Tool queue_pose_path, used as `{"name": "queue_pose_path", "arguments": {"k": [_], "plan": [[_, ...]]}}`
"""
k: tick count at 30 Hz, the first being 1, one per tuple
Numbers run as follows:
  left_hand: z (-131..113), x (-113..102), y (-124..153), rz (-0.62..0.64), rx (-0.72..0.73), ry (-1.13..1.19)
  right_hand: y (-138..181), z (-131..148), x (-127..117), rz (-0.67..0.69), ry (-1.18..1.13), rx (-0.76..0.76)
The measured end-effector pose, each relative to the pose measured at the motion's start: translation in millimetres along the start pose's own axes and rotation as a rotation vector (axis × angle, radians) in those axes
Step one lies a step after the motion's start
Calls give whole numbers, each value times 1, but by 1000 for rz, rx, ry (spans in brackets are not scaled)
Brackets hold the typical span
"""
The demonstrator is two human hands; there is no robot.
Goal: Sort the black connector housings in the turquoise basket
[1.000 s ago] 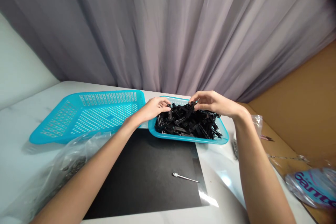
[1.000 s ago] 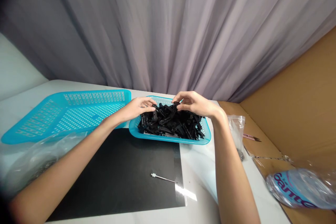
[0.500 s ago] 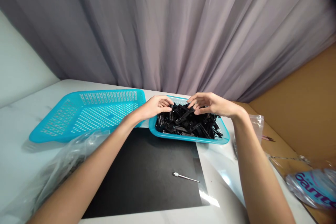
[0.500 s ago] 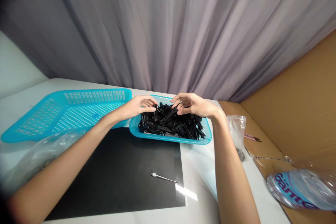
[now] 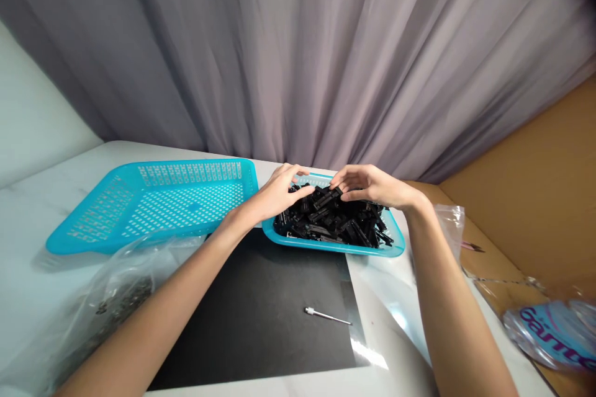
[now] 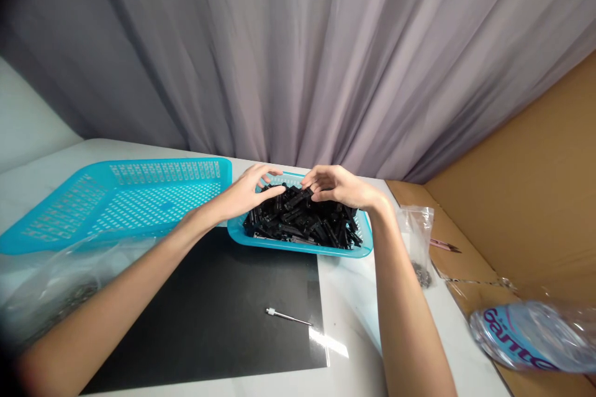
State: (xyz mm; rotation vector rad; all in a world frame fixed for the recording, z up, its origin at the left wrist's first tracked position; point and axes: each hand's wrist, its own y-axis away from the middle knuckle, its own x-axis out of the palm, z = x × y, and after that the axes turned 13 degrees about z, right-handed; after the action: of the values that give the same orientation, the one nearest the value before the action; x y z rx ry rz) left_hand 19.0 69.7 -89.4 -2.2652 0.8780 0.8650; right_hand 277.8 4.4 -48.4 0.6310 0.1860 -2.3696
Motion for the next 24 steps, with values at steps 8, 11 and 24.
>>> {"name": "queue_pose_path", "arguments": {"k": [8,11,24], "plan": [[-26,2,-1,194,122,94,3,14,4,-89,-31,-55],[-25,4,-1,93,168,45,5,15,3,-106,-49,-71],[-13,5,-4,-113,167,-24,4,1,-4,-155,102,-12]]}}
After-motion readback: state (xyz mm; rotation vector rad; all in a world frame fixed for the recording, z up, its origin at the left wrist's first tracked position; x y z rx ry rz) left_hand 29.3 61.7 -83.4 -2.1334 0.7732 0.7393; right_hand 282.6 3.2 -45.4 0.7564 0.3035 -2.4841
